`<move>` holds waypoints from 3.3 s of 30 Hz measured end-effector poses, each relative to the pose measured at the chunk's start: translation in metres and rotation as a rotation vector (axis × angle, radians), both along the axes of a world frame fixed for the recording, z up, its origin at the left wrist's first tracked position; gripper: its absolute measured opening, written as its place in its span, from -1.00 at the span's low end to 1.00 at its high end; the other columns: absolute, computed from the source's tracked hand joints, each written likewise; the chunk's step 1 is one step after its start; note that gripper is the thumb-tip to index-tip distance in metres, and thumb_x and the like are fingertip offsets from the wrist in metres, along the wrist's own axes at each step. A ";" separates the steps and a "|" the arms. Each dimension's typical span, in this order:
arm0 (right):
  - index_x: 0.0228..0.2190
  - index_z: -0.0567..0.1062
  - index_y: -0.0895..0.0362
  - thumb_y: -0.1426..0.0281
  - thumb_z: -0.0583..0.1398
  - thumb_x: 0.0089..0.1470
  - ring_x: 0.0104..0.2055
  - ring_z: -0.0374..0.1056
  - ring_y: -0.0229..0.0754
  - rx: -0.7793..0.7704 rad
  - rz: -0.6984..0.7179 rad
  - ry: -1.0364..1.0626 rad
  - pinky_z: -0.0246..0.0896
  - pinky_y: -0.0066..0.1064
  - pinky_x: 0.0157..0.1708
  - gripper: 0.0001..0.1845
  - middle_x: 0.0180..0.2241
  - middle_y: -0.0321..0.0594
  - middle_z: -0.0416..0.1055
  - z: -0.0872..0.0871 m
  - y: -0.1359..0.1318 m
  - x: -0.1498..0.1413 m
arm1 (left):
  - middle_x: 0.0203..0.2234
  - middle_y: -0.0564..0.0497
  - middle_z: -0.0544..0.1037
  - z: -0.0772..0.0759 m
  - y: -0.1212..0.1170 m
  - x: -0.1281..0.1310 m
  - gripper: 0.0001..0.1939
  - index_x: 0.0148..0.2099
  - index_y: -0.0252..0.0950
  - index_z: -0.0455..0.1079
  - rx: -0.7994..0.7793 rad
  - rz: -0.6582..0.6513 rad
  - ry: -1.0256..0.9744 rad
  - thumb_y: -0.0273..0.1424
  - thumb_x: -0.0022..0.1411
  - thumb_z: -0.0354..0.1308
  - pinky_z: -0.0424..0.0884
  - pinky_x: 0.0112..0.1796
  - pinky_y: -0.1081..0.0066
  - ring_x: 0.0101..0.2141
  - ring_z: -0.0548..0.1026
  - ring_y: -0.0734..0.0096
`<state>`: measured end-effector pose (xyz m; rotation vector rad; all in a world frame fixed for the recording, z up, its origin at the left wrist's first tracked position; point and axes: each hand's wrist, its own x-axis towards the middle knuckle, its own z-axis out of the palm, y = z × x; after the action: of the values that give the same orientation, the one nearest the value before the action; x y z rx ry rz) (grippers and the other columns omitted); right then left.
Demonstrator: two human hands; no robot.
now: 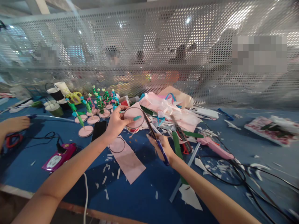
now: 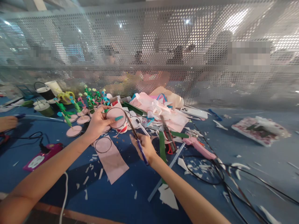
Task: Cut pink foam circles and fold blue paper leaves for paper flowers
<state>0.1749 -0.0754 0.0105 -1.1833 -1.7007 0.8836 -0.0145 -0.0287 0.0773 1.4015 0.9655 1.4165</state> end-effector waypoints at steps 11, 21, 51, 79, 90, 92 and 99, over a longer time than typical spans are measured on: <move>-0.64 0.12 0.09 0.10 0.11 0.06 -0.66 0.00 -0.36 0.009 0.000 -0.008 -0.12 -0.50 -0.67 -0.55 -0.74 -0.42 -0.02 0.000 -0.001 -0.001 | -0.59 0.15 0.46 -0.001 -0.003 0.002 -0.55 -0.29 -0.28 0.30 -0.018 -0.030 -0.067 -0.28 -0.23 0.41 0.43 -0.58 0.52 -0.58 0.43 0.52; -0.64 0.17 0.09 0.02 0.09 0.04 -0.77 0.04 -0.37 -0.051 0.003 0.042 -0.03 -0.51 -0.75 -0.54 -0.78 -0.44 0.04 -0.004 0.000 -0.003 | -0.63 0.14 0.47 -0.002 -0.004 0.004 -0.47 -0.23 -0.29 0.25 -0.074 -0.042 -0.013 -0.35 -0.25 0.42 0.43 -0.64 0.49 -0.65 0.44 0.46; -0.57 0.23 0.10 -0.01 0.08 0.06 -0.75 0.03 -0.37 -0.080 0.078 0.099 -0.07 -0.51 -0.75 -0.55 -0.76 -0.45 0.05 -0.001 -0.001 0.000 | -0.67 0.17 0.44 -0.001 -0.002 0.002 -0.42 -0.22 -0.27 0.23 -0.078 -0.079 0.034 -0.33 -0.30 0.44 0.39 -0.68 0.50 -0.68 0.43 0.46; -0.58 0.29 0.14 0.08 0.14 0.05 -0.67 0.05 -0.33 -0.009 0.026 0.015 -0.07 -0.48 -0.66 -0.59 -0.73 -0.40 0.05 -0.003 0.003 0.005 | -0.55 0.11 0.50 0.002 -0.001 0.001 -0.46 -0.26 -0.32 0.27 -0.011 -0.007 0.008 -0.35 -0.32 0.44 0.38 -0.51 0.53 -0.53 0.46 0.50; -0.56 0.27 0.13 0.04 0.10 0.07 -0.74 0.06 -0.37 -0.058 0.079 0.055 -0.04 -0.51 -0.73 -0.58 -0.76 -0.43 0.08 -0.003 0.001 0.002 | -0.57 0.13 0.46 0.002 -0.002 0.002 -0.42 -0.24 -0.29 0.25 0.038 0.048 0.007 -0.32 -0.31 0.44 0.39 -0.56 0.51 -0.56 0.43 0.50; -0.55 0.28 0.12 0.02 0.08 0.07 -0.74 0.05 -0.36 -0.054 0.091 0.056 -0.04 -0.50 -0.74 -0.56 -0.78 -0.43 0.08 -0.002 0.000 0.001 | -0.55 0.12 0.47 0.002 -0.001 0.001 -0.42 -0.23 -0.29 0.25 0.041 0.041 0.029 -0.32 -0.31 0.44 0.40 -0.55 0.50 -0.55 0.45 0.49; -0.55 0.30 0.13 0.01 0.08 0.07 -0.69 0.04 -0.34 -0.037 0.093 0.034 -0.07 -0.50 -0.71 -0.56 -0.76 -0.41 0.07 -0.001 0.001 0.002 | -0.58 0.13 0.45 0.000 -0.001 -0.001 -0.42 -0.20 -0.28 0.24 0.026 0.010 0.057 -0.30 -0.27 0.43 0.39 -0.56 0.52 -0.54 0.46 0.48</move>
<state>0.1768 -0.0745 0.0099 -1.1147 -1.7306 0.9903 -0.0151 -0.0298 0.0770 1.4651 0.9942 1.4081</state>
